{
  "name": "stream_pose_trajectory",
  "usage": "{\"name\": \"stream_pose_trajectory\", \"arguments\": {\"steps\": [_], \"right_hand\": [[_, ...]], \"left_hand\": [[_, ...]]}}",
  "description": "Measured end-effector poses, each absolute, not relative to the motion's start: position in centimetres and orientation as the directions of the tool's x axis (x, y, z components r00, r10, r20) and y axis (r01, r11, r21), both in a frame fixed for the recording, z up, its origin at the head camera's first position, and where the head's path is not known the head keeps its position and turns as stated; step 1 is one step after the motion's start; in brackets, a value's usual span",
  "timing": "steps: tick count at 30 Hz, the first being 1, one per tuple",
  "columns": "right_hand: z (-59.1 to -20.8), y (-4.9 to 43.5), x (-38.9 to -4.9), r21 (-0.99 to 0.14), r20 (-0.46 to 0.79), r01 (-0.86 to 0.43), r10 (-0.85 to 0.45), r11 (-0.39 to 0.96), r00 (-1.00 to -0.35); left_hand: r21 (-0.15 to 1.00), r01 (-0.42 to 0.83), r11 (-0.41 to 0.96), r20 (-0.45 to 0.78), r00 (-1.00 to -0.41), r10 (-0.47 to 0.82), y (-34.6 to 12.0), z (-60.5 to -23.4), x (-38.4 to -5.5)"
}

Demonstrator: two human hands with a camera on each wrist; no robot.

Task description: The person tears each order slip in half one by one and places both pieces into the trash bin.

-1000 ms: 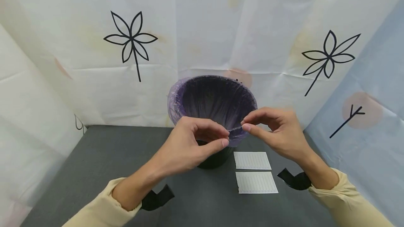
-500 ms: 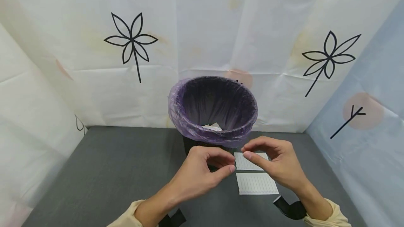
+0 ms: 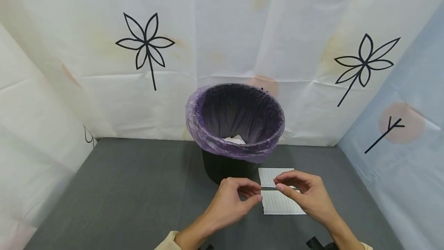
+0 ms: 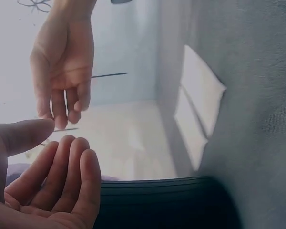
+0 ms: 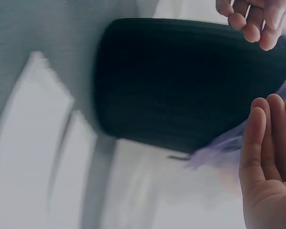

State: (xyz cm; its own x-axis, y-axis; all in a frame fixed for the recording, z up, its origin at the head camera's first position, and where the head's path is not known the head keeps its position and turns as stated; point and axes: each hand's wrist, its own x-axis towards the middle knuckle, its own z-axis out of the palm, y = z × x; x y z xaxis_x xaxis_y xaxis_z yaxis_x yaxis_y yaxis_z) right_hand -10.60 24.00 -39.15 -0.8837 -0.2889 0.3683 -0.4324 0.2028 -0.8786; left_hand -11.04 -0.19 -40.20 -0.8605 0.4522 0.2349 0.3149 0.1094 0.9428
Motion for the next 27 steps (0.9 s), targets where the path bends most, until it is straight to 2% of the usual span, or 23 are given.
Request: {"name": "stream_pose_trajectory", "arguments": {"steps": [9, 19, 27], "right_hand": [[-44.2, 26.6, -11.1, -0.918, 0.285, -0.328, -0.202, 0.222, -0.937], [-48.0, 29.1, -11.6, -0.885, 0.17, -0.191, -0.087, 0.425, -0.982], [-49.2, 30.1, -12.0, -0.846, 0.07, -0.068, -0.015, 0.529, -0.997]], "left_hand": [[0.942, 0.282, 0.181, 0.191, -0.896, 0.402, 2.5, -44.7, -12.3], [0.904, 0.301, 0.303, 0.196, -0.923, 0.332, 5.6, -48.7, -13.0], [0.813, 0.296, 0.501, 0.165, -0.943, 0.289, 7.4, -50.1, -13.3]]}}
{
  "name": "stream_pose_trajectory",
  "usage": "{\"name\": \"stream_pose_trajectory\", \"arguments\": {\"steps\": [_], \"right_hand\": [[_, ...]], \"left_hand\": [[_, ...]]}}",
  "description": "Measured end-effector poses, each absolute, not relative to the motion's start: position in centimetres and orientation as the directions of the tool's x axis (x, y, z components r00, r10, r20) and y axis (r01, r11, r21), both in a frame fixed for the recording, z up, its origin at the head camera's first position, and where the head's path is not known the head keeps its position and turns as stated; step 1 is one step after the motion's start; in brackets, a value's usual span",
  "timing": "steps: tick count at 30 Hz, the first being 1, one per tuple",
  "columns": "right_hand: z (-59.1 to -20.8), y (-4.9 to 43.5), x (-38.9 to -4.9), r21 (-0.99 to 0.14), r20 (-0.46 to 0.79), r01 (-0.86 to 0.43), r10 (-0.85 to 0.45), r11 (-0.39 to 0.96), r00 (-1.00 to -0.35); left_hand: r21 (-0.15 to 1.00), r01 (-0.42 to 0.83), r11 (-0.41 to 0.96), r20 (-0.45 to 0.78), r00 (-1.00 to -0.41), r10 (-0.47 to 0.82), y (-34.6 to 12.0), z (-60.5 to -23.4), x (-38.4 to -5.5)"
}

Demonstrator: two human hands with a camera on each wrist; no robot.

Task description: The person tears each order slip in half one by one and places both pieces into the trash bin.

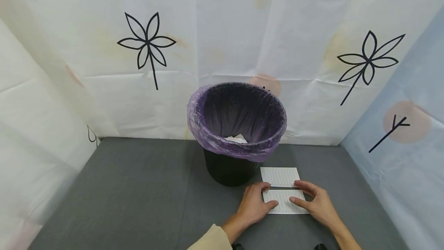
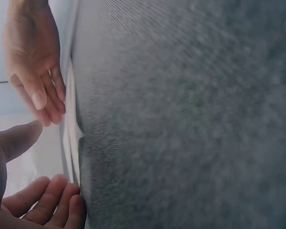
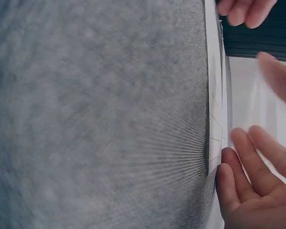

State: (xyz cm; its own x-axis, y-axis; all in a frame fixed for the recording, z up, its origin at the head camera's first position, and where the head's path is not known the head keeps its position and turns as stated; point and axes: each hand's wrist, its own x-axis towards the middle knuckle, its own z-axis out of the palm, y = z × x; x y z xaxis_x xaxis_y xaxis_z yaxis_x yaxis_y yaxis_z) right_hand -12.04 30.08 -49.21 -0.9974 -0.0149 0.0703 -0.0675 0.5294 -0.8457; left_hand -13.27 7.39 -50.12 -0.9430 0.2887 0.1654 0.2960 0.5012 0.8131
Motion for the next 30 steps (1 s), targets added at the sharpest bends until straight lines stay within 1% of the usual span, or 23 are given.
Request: {"name": "stream_pose_trajectory", "arguments": {"steps": [2, 4, 9, 11, 13, 21, 26, 30], "right_hand": [[-49.3, 30.2, -12.1, -0.827, 0.057, -0.054, -0.012, 0.559, -0.998], [-49.5, 30.2, -12.1, -0.794, 0.067, -0.07, -0.027, 0.604, -0.997], [-50.0, 29.9, -12.2, -0.644, 0.179, -0.199, -0.107, 0.739, -0.978], [-50.1, 29.7, -12.2, -0.595, 0.215, -0.237, -0.132, 0.768, -0.968], [-50.2, 29.5, -12.2, -0.573, 0.233, -0.259, -0.149, 0.777, -0.961], [-49.9, 29.2, -12.1, -0.575, 0.188, -0.244, -0.164, 0.781, -0.968], [-49.9, 29.0, -12.1, -0.579, 0.205, -0.25, -0.158, 0.776, -0.966], [-49.8, 28.8, -12.1, -0.604, 0.206, -0.246, -0.15, 0.758, -0.967]], "left_hand": [[0.791, 0.289, 0.539, 0.152, -0.947, 0.284, 7.7, -50.3, -13.4], [0.772, 0.284, 0.569, 0.142, -0.949, 0.28, 8.0, -50.5, -13.5], [0.733, 0.268, 0.626, 0.11, -0.954, 0.279, 8.6, -50.8, -13.5], [0.715, 0.274, 0.643, 0.109, -0.952, 0.285, 8.7, -50.8, -13.6], [0.699, 0.285, 0.656, 0.115, -0.95, 0.289, 8.8, -50.8, -13.6], [0.674, 0.317, 0.667, 0.133, -0.94, 0.313, 8.8, -50.6, -14.2], [0.66, 0.349, 0.665, 0.155, -0.93, 0.333, 8.8, -50.6, -14.4], [0.706, 0.342, 0.62, 0.158, -0.929, 0.334, 8.7, -50.5, -14.4]]}}
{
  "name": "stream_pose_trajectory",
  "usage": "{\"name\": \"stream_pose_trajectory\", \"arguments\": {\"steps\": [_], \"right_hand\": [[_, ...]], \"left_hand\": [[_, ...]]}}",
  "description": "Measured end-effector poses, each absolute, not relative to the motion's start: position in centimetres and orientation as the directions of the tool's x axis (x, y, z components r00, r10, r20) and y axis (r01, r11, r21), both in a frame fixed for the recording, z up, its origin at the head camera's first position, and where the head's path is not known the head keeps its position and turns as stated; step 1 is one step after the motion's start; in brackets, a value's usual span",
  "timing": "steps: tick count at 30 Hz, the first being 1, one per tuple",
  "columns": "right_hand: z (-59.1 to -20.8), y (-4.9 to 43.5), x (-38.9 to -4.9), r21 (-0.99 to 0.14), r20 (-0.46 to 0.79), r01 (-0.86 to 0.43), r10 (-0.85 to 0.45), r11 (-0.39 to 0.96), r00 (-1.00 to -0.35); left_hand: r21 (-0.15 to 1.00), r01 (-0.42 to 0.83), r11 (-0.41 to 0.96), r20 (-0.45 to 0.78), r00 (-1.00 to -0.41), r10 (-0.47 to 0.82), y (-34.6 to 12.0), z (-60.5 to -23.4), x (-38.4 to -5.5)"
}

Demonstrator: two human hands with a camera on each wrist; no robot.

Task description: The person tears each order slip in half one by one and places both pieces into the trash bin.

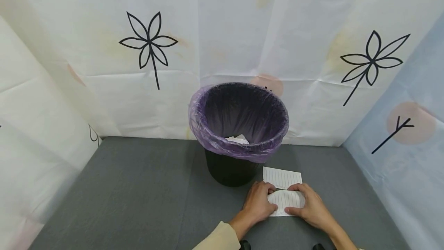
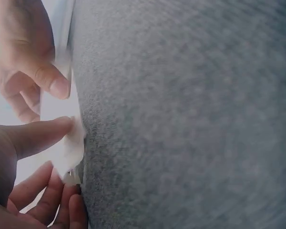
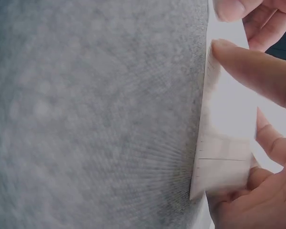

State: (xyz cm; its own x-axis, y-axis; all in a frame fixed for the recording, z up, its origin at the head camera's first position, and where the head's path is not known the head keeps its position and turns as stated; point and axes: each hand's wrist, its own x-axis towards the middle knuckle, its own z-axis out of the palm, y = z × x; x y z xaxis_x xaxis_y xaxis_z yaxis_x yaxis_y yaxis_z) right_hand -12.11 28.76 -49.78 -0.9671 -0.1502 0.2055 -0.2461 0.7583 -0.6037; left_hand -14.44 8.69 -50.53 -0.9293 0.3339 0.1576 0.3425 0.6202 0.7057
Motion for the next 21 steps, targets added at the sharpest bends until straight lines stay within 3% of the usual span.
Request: {"name": "stream_pose_trajectory", "arguments": {"steps": [8, 21], "right_hand": [[-49.46, 28.42, -12.14, -0.674, 0.129, -0.186, -0.134, 0.714, -0.983], [-49.51, 28.54, -13.05, -0.64, 0.124, -0.209, -0.169, 0.74, -0.978]], "left_hand": [[0.801, 0.296, 0.52, 0.109, -0.926, 0.36, 8.49, -50.54, -14.8], [0.815, 0.28, 0.507, 0.077, -0.92, 0.384, 8.68, -50.55, -15.13]]}}
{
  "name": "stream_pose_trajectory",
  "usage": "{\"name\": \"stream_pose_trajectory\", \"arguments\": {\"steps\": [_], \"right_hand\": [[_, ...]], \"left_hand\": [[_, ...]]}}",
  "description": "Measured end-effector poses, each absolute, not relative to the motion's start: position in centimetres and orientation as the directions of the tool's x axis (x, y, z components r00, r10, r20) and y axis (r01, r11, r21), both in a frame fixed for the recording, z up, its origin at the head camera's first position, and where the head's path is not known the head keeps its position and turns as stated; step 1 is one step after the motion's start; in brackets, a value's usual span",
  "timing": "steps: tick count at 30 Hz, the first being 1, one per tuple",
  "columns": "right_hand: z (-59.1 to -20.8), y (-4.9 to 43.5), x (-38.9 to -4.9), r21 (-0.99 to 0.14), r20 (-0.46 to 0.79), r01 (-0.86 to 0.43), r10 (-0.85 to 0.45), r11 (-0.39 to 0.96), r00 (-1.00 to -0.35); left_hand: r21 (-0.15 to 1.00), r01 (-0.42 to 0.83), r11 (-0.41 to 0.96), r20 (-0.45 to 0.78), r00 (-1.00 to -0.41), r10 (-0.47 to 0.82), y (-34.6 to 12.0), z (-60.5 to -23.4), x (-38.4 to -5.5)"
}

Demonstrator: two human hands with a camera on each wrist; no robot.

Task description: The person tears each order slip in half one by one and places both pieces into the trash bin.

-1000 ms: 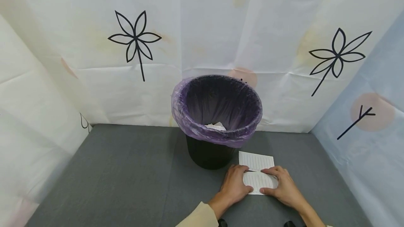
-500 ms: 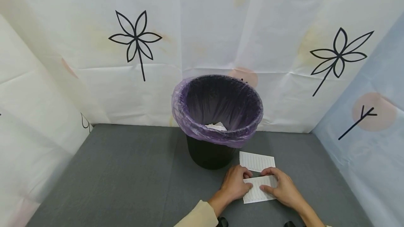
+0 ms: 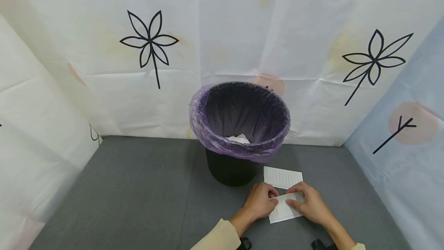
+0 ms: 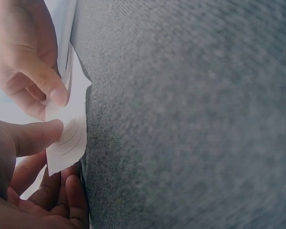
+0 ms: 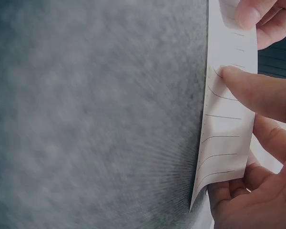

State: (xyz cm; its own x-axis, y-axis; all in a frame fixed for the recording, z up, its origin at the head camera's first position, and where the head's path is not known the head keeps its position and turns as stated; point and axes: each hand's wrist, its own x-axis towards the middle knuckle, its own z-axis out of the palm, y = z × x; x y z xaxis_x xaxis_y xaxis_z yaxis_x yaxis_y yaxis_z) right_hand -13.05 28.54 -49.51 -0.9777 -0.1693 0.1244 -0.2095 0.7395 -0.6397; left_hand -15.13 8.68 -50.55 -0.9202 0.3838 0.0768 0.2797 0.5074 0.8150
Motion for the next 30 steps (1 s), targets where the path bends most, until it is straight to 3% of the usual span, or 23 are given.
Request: {"name": "stream_pose_trajectory", "arguments": {"steps": [13, 23, 30], "right_hand": [[-49.6, 28.7, -13.6, -0.65, 0.171, -0.261, -0.198, 0.714, -0.965], [-49.2, 28.3, -13.4, -0.686, 0.088, -0.173, -0.155, 0.707, -0.984], [-48.8, 27.7, -13.0, -0.714, 0.134, -0.204, -0.155, 0.67, -0.979]], "left_hand": [[0.847, 0.258, 0.464, 0.071, -0.921, 0.383, 8.6, -50.5, -15.3], [0.904, 0.195, 0.381, 0.051, -0.933, 0.357, 8.1, -50.5, -15.3], [0.92, 0.196, 0.339, 0.078, -0.941, 0.33, 7.4, -50.6, -15.2]]}}
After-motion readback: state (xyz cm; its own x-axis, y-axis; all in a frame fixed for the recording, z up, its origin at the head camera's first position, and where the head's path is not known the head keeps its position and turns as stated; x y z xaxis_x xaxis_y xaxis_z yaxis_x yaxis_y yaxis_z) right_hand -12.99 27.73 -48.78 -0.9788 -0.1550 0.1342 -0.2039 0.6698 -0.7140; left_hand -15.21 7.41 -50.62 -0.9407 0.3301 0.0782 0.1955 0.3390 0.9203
